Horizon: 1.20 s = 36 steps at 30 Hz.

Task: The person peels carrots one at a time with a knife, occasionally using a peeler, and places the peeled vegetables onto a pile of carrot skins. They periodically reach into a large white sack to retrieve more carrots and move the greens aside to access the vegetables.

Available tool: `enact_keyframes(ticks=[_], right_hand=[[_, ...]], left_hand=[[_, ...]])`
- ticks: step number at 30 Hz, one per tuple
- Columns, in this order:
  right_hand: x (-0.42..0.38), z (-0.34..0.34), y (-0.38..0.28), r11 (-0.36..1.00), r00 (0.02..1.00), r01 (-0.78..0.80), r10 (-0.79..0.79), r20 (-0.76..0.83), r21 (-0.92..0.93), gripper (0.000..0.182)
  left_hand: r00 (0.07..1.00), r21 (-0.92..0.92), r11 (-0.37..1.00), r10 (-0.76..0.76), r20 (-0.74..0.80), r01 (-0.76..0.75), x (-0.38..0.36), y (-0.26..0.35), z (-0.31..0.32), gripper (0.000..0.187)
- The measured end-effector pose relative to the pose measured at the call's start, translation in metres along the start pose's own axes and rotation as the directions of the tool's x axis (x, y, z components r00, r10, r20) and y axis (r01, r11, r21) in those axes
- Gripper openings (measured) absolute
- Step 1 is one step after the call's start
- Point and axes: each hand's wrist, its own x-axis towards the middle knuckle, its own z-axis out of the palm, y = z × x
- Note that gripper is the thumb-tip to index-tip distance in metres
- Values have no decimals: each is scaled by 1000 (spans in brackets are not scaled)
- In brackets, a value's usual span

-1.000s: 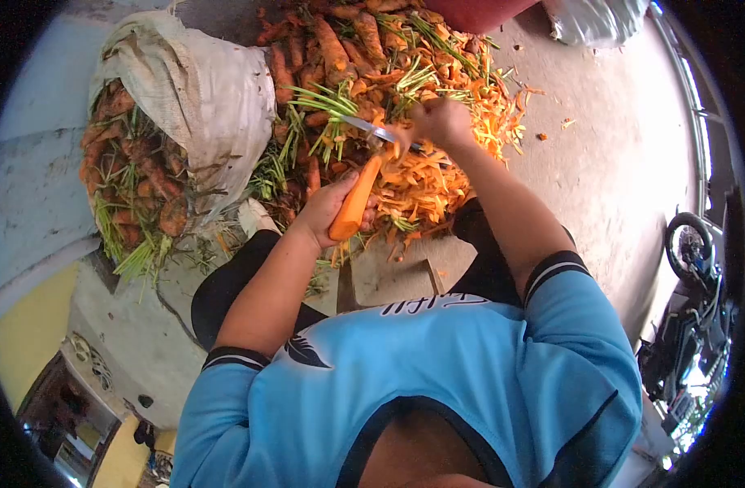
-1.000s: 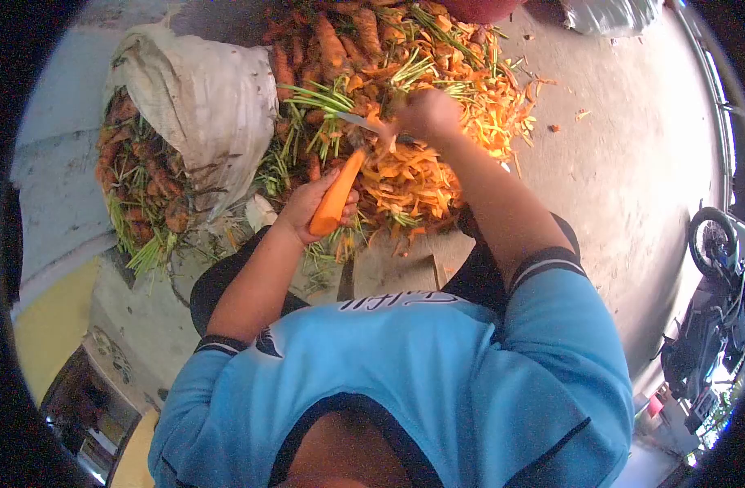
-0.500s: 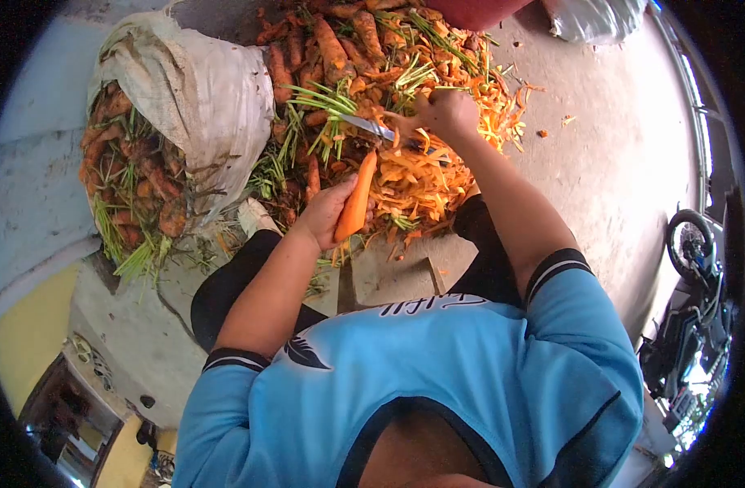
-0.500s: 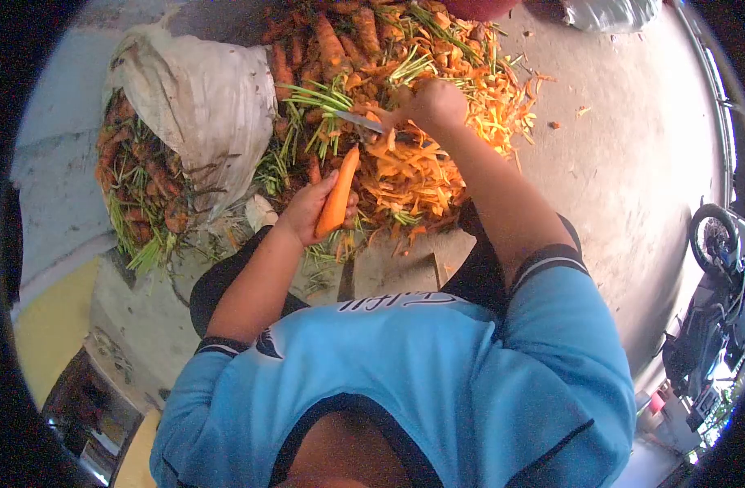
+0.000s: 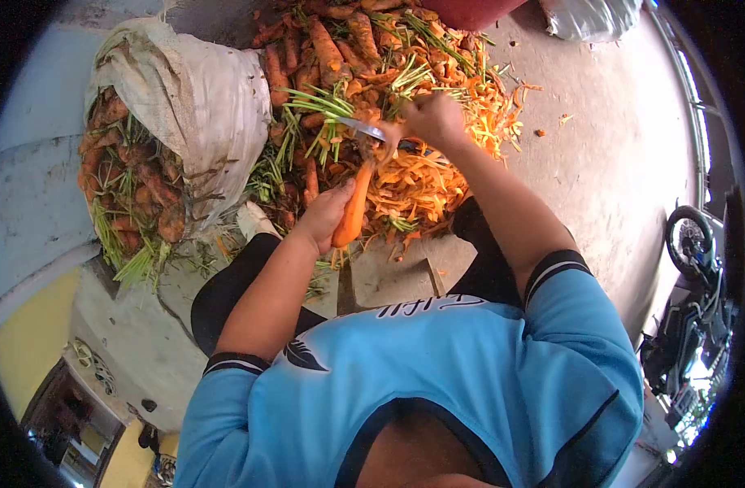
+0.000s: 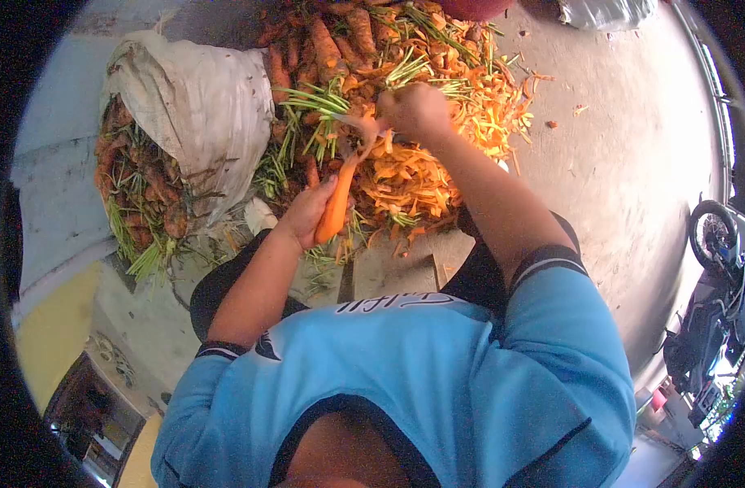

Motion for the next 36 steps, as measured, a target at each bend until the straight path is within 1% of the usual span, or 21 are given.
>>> enact_keyframes(ticks=[1, 3, 5, 6, 7, 8, 9, 10, 11, 13, 16, 19, 20, 23, 26, 29, 31, 32, 33, 34, 36], right_hand=[[-4, 2, -7, 999, 999, 37, -37, -5, 30, 56], [-2, -4, -4, 997, 997, -41, 45, 58, -70, 55], [18, -8, 24, 983, 985, -109, 126, 115, -149, 50], [27, -3, 36, 939, 927, -345, 342, 155, -8, 42], [27, 12, 44, 976, 978, -210, 211, 1, -48, 42], [26, 29, 52, 991, 987, -77, 60, -146, -111, 41], [26, 37, 56, 980, 954, 48, -102, -280, -194, 41], [13, 30, 39, 956, 977, 64, -118, -176, -286, 31], [10, 32, 26, 955, 997, 72, -67, 30, -288, 26], [-3, 33, 9, 963, 968, 124, -64, 243, -239, 25], [-9, 61, 27, 928, 943, 171, -57, 328, -331, 26], [-3, 62, 27, 918, 926, 136, 16, 377, -373, 38], [-2, 57, 25, 951, 881, 61, 92, 463, -304, 39], [2, 65, 26, 940, 869, 145, 29, 495, -310, 38], [0, 64, 23, 948, 901, 125, 16, 434, -294, 36], [0, 63, 27, 985, 885, 92, -12, 466, -149, 41], [-10, 36, 15, 971, 873, 236, -191, 449, -47, 42], [-20, 13, -1, 984, 898, 110, -159, 410, 141, 42], [-26, 2, -10, 944, 918, -14, -119, 380, 329, 42], [-31, -3, -13, 886, 939, -15, -146, 311, 463, 43], [-59, -38, -33, 895, 919, -96, -89, 383, 436, 40]], left_hand=[[1000, -1, 1000, 18, 11, -18, -2, 2, 3, 38], [998, -1, 999, 54, 34, -54, -6, 6, 8, 40], [993, -1, 999, 51, 108, -51, 1, 2, -2, 40], [989, 1, 999, 47, 143, -47, 4, 1, -6, 41], [989, 5, 998, 60, 138, -62, 1, 3, -6, 41], [988, 8, 997, 76, 134, -78, -3, 5, -3, 41], [987, 10, 995, 94, 131, -96, -6, 8, 0, 41], [989, 26, 996, 86, 120, -90, -7, 11, 2, 41], [991, 42, 996, 79, 109, -84, -9, 13, 4, 40], [991, 93, 990, 96, 97, -105, -8, 15, 3, 39], [980, 163, 970, 160, 118, -178, -4, 13, -3, 37], [964, 203, 950, 204, 168, -237, -8, 14, -4, 36], [960, 245, 935, 215, 181, -256, -11, 16, -2, 35], [949, 313, 902, 243, 200, -296, -14, 15, -5, 36], [938, 323, 885, 277, 208, -334, -14, 18, -1, 35], [934, 340, 871, 310, 175, -353, -18, 23, -1, 34], [930, 346, 864, 329, 162, -366, -18, 24, -1, 32], [927, 345, 860, 340, 159, -375, -15, 23, -3, 31], [924, 346, 857, 350, 155, -382, -14, 22, -4, 30], [920, 328, 860, 362, 147, -391, -15, 23, -2, 30], [914, 296, 865, 382, 137, -405, -19, 25, 4, 29]])
